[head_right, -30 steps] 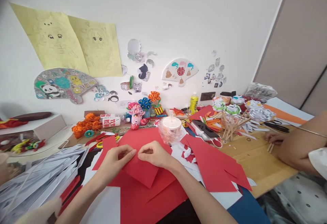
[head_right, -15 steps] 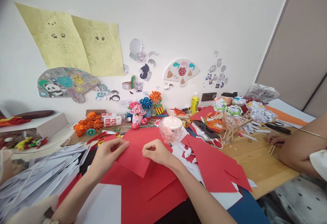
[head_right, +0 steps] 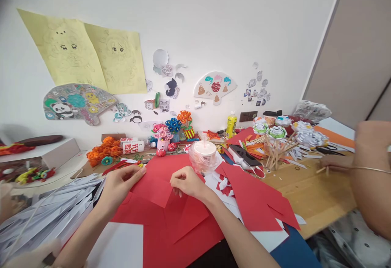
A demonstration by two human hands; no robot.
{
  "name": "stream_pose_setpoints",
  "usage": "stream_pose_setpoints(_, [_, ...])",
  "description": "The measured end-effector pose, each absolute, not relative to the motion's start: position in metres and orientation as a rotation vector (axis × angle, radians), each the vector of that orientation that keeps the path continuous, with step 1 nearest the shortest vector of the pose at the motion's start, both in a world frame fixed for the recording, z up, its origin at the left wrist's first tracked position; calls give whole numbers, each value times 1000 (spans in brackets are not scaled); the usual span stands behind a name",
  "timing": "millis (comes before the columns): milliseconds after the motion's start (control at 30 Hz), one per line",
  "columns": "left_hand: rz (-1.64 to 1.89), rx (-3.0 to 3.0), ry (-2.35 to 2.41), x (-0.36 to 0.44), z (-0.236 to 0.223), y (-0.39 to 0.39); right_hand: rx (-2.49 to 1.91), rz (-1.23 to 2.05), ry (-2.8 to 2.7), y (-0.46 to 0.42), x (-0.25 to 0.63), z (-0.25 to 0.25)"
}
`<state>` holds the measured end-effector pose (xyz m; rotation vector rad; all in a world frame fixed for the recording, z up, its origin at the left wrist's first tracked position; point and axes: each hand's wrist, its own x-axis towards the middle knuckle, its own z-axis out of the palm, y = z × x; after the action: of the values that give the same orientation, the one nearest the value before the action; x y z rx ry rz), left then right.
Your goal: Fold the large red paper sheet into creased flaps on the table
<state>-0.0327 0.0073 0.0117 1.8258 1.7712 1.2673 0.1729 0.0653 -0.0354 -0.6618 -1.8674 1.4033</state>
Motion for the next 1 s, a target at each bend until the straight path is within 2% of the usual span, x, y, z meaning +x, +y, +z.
stream_pose_setpoints(233, [1534,1482,1724,-42,13,8,-709,1364,-1736,67,172,-34])
stream_pose_setpoints(400, [1510,1457,1647,-31,8,7,-694,1447,-1642,68,168,-35])
stream_pose_setpoints(667, [1494,1382,1573,-23,11,3,-802,1402,-1598,75,162,-51])
stream_pose_setpoints(833, [1385,1451,1544,-23,8,5,-767,1429,-1646,67,167,-41])
stream_pose_setpoints(1000, [1258,1867,1860,-24,0,8,-766,1396,-1631,67,172,-36])
